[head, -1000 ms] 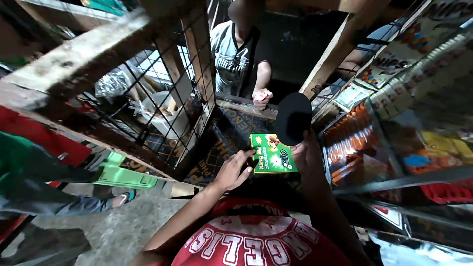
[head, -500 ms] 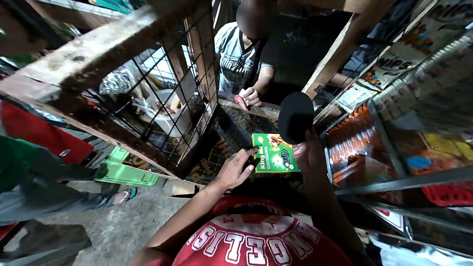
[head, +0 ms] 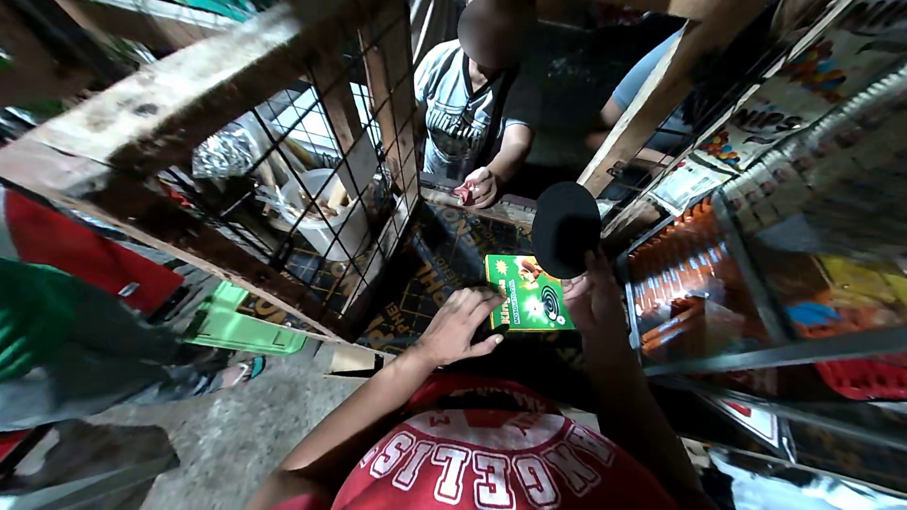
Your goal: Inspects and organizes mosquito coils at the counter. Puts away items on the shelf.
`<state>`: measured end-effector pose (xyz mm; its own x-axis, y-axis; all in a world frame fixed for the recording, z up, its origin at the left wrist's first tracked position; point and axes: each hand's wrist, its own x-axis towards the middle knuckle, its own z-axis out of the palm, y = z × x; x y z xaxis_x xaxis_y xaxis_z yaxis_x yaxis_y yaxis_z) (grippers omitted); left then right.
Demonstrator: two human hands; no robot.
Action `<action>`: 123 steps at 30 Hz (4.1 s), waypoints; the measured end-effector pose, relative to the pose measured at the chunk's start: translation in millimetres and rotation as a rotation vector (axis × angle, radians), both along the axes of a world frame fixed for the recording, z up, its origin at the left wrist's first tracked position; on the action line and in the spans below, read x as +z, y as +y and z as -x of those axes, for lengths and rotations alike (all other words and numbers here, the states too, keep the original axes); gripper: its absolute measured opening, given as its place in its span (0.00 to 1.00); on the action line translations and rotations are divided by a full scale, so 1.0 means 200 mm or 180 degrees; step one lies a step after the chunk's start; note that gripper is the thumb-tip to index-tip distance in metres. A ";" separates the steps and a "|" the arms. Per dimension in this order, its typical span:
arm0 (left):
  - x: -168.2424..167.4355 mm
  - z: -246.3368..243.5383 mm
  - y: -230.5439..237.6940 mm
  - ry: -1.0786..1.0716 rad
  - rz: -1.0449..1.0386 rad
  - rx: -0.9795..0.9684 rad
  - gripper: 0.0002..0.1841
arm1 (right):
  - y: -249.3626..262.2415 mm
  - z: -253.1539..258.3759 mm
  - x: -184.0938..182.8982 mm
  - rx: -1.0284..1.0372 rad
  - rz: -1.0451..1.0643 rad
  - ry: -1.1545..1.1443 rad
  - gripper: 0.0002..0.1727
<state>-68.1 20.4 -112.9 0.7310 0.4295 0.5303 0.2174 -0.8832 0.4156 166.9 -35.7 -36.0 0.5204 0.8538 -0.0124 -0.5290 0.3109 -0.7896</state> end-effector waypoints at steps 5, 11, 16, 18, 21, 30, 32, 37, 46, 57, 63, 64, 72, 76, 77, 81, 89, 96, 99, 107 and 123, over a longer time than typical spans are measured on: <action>0.01 0.00 0.00 0.0097 -0.0007 -0.0027 0.33 | -0.01 0.02 0.02 -0.0158 0.0098 0.0108 0.24; 0.01 -0.02 0.00 0.0101 -0.0099 0.0009 0.30 | -0.02 0.01 0.02 -0.0230 0.0371 0.0017 0.22; 0.10 -0.13 0.04 0.0349 0.0147 0.0136 0.32 | 0.00 -0.01 0.02 -0.0220 0.0331 -0.0037 0.15; 0.16 -0.22 0.07 0.0596 0.0275 0.0286 0.32 | 0.00 -0.02 0.02 -0.0193 0.0269 -0.0012 0.13; 0.23 -0.34 0.12 0.1220 0.0506 0.0498 0.34 | -0.03 -0.02 0.00 -0.0137 0.0273 0.0007 0.18; 0.16 -0.50 0.14 0.1858 0.0553 0.0740 0.44 | -0.03 -0.04 0.01 -0.0368 0.0376 -0.0053 0.16; 0.15 -0.48 0.14 0.1803 0.0479 0.0648 0.44 | -0.01 -0.04 0.02 -0.0298 0.0402 -0.0151 0.19; 0.14 -0.41 0.04 0.1887 0.0534 0.0280 0.44 | 0.07 -0.05 0.01 0.0116 0.0881 -0.0818 0.26; 0.08 -0.26 -0.02 0.0843 0.0506 0.0162 0.32 | 0.22 -0.15 -0.09 0.0357 0.1234 -0.0887 0.27; 0.01 -0.14 0.03 -0.0048 0.0534 0.0312 0.23 | 0.45 -0.15 -0.17 0.0309 0.1313 -0.0350 0.25; 0.00 -0.14 0.03 -0.0155 0.0564 0.0309 0.22 | 0.43 -0.15 -0.18 0.0481 0.1409 -0.0487 0.28; 0.00 -0.14 0.03 -0.0169 0.0582 0.0331 0.22 | 0.42 -0.15 -0.18 0.0475 0.1448 -0.0545 0.29; 0.00 -0.15 0.03 -0.0103 0.0687 0.0346 0.22 | 0.39 -0.15 -0.13 0.0427 0.1478 -0.1159 0.29; 0.01 -0.14 0.03 -0.0031 0.0762 0.0349 0.23 | 0.40 -0.13 -0.12 0.0420 0.1450 -0.1174 0.26; 0.01 -0.14 0.03 -0.0040 0.0766 0.0350 0.24 | 0.40 -0.12 -0.12 0.0413 0.1439 -0.1141 0.26; 0.02 -0.13 0.03 -0.0036 0.0803 0.0342 0.23 | 0.40 -0.08 -0.12 0.0388 0.1426 -0.0848 0.25; 0.01 -0.13 0.02 -0.0157 0.0699 0.0385 0.22 | 0.44 0.03 -0.08 0.0251 0.1317 -0.0109 0.26; 0.06 -0.12 0.05 -0.0341 0.0486 0.0864 0.18 | 0.45 0.09 -0.10 0.0582 0.1438 -0.0304 0.27; 0.10 -0.11 0.09 -0.0412 0.0397 0.1255 0.19 | 0.46 0.11 -0.12 0.0668 0.1456 -0.0268 0.27; 0.16 -0.04 0.21 -0.0263 0.0618 0.1801 0.16 | 0.47 0.14 -0.12 0.1104 0.1658 -0.0366 0.25; 0.17 0.01 0.29 0.0054 0.0704 0.1650 0.26 | 0.50 0.34 -0.13 0.1369 0.1559 -0.0050 0.26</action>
